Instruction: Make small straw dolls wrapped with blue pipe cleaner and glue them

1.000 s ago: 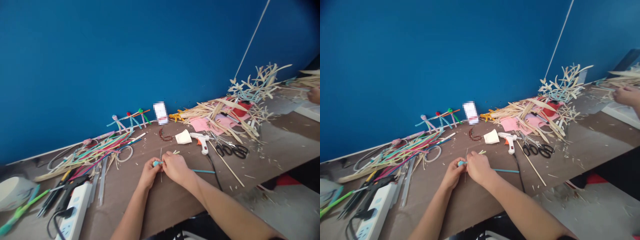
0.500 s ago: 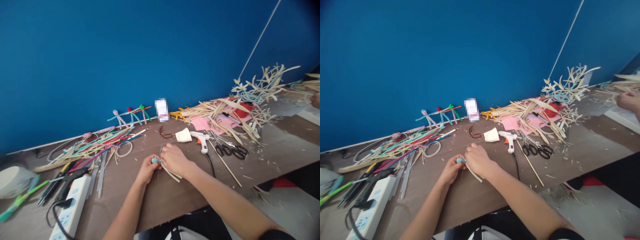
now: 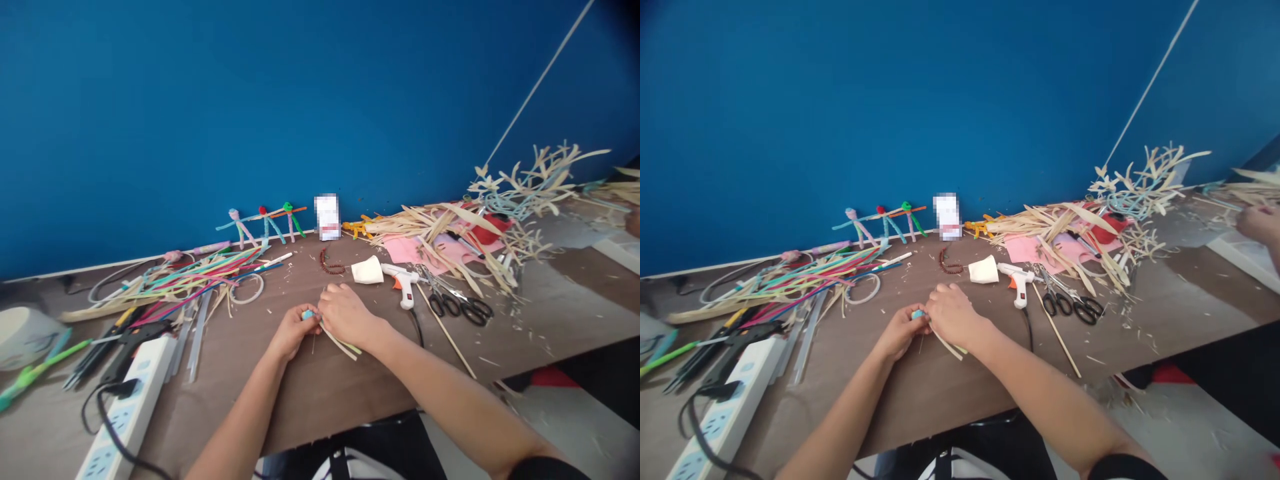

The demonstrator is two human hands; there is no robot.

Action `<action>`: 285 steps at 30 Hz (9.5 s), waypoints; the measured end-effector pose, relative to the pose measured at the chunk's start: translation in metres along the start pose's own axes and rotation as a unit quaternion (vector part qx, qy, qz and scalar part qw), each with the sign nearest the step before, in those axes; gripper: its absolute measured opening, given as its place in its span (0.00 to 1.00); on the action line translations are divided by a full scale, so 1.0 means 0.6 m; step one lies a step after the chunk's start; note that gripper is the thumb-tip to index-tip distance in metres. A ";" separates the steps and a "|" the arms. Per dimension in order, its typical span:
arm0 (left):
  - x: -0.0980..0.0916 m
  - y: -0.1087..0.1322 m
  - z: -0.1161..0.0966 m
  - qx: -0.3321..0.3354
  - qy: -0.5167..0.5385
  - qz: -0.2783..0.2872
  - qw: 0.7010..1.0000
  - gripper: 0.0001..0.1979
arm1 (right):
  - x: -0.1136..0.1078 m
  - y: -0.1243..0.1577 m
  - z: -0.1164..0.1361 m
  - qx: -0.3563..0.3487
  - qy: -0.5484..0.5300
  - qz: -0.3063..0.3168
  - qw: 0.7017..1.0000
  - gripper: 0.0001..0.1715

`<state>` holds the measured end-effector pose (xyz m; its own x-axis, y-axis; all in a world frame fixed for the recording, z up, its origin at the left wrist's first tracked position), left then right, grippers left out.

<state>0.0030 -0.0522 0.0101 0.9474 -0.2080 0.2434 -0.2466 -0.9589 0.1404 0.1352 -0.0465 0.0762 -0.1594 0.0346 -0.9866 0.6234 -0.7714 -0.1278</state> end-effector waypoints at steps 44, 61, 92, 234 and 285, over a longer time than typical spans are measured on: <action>0.005 0.015 -0.002 0.036 0.088 0.071 0.993 0.09 | 0.011 -0.018 -0.085 0.090 -0.481 0.328 0.808 0.15; -0.003 0.003 0.001 0.043 0.099 -0.025 0.994 0.10 | 0.078 0.016 -0.039 0.164 -0.356 -0.016 0.920 0.15; 0.003 0.005 0.001 0.054 -0.063 -0.050 0.995 0.06 | 0.106 0.017 -0.019 0.270 -0.661 -0.061 0.697 0.12; 0.008 0.001 0.003 0.027 -0.068 -0.012 0.997 0.02 | 0.123 0.030 -0.016 0.211 -0.712 -0.112 0.660 0.10; -0.007 0.004 0.001 0.000 -0.034 0.028 0.999 0.12 | 0.133 0.026 -0.011 0.189 -0.654 -0.117 0.723 0.04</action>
<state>-0.0015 -0.0535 0.0086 0.9439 -0.2730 0.1856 -0.2988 -0.9456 0.1289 0.1373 -0.0518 -0.0054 -0.9684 -0.2478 0.0280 0.2481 -0.9687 0.0056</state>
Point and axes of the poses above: each hand's wrist, its own y-axis away from the middle knuckle, its own x-axis out of the palm, z = x × y, the point moved 1 cm from there along -y, towards the middle knuckle, and after that the axes turned 4 degrees about x, right-handed, at the moved point
